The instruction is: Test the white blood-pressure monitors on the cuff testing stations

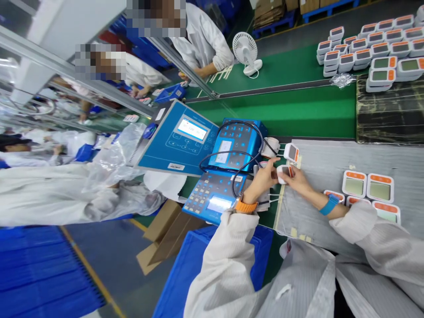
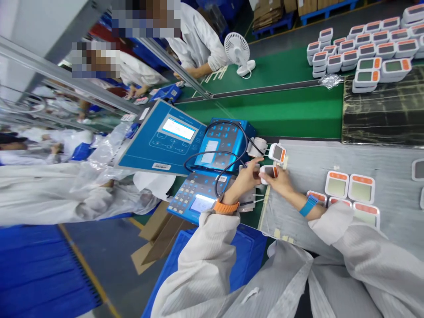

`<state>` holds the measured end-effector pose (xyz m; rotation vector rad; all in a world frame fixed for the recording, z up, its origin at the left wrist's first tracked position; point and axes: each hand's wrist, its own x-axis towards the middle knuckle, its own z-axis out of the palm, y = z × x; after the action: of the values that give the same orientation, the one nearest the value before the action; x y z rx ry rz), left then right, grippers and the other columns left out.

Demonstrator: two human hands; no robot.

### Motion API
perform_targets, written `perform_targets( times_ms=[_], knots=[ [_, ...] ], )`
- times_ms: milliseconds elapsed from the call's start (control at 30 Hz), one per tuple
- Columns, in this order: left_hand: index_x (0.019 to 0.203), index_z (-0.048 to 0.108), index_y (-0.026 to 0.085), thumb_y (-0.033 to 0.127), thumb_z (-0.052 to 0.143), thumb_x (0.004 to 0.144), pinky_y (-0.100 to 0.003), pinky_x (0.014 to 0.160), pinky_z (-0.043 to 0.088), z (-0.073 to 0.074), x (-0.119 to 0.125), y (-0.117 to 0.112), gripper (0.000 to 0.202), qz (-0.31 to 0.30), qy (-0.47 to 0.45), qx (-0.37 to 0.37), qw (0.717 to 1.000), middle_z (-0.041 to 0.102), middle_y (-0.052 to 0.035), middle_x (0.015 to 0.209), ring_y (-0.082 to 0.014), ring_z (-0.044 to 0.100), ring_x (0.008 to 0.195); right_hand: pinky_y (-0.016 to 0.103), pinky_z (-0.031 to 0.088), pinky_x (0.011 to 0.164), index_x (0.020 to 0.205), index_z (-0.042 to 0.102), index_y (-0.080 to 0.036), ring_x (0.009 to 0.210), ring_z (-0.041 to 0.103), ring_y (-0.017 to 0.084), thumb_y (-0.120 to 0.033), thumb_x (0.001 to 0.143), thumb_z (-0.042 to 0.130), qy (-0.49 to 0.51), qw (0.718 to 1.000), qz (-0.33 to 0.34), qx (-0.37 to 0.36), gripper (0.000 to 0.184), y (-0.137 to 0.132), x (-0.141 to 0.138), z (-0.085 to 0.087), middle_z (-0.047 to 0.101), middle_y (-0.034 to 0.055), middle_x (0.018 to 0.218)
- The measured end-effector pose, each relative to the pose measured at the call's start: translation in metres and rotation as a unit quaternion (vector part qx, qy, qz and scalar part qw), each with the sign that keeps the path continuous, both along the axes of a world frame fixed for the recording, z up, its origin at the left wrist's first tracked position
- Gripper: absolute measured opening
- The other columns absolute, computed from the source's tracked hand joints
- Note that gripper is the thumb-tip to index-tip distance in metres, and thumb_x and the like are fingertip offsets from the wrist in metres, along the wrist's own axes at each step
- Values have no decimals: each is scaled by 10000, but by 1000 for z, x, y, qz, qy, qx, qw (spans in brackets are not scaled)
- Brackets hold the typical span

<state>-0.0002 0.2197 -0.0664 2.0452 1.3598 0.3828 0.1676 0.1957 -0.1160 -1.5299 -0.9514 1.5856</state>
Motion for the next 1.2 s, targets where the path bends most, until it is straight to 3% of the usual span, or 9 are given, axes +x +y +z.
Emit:
perform_targets(
  times_ms=[133,367,567,633,733,867,1000,1100,1200],
  knots=[
    [1340,535,217,211,833,701,-378,922,565,7,-2,-6,705,-58,6,20,998,701,-99,1261,-270,712,1086,431,520,1027,1154,646,-213,1161,617,280,-393,533,938,-11,998,28,57,710,-5,18,-2,657,82,1214],
    [1343,562,205,123,710,695,-413,1039,535,16,2,2,669,-94,0,19,995,666,-119,1365,-276,671,1215,335,606,799,984,617,-208,803,704,162,-188,757,799,265,962,43,-44,292,1,43,-4,742,15,898],
    [1319,584,239,95,675,695,-416,950,571,18,15,13,646,-90,89,10,992,720,-75,1270,-288,723,1091,397,595,892,1164,622,-187,889,716,188,-113,836,653,7,994,96,57,338,-11,68,10,729,83,1110],
    [1361,548,240,108,675,737,-417,909,579,15,19,10,650,-76,124,8,989,725,-85,1244,-295,730,1054,437,560,971,1209,653,-173,1001,704,230,-123,877,601,-199,959,120,161,340,-33,98,18,683,136,1253],
    [1439,462,199,138,706,778,-426,911,573,11,17,-7,706,-41,145,35,988,674,-139,1295,-306,701,1089,503,498,1051,1144,725,-148,1176,647,314,-216,966,533,-428,847,178,259,271,-79,145,26,675,176,1269],
    [1145,635,182,156,656,869,-432,903,553,11,4,-48,278,-13,184,86,979,684,-127,1137,-293,676,1040,625,315,1187,1295,679,-89,1429,444,404,-436,957,623,-543,733,242,331,488,-126,164,20,603,228,1419],
    [895,661,197,121,606,913,-407,848,528,4,-8,-77,96,-64,179,54,980,719,-63,909,-261,675,909,611,215,1251,1292,667,11,1475,378,428,-414,901,702,-570,691,282,344,579,-130,155,10,568,296,1441],
    [904,679,195,132,598,938,-373,830,527,-5,-12,-83,108,-39,120,63,990,736,-55,897,-233,686,876,595,289,1228,1301,656,28,1365,512,435,-370,842,757,-539,720,295,322,616,-115,148,15,643,314,1320],
    [904,705,193,166,617,952,-378,849,532,-11,-14,-85,104,-22,75,90,993,748,-55,886,-227,698,868,585,438,1121,1415,603,-95,1227,626,396,-451,832,752,-410,841,243,257,699,-98,127,22,697,227,1271]
  ],
)
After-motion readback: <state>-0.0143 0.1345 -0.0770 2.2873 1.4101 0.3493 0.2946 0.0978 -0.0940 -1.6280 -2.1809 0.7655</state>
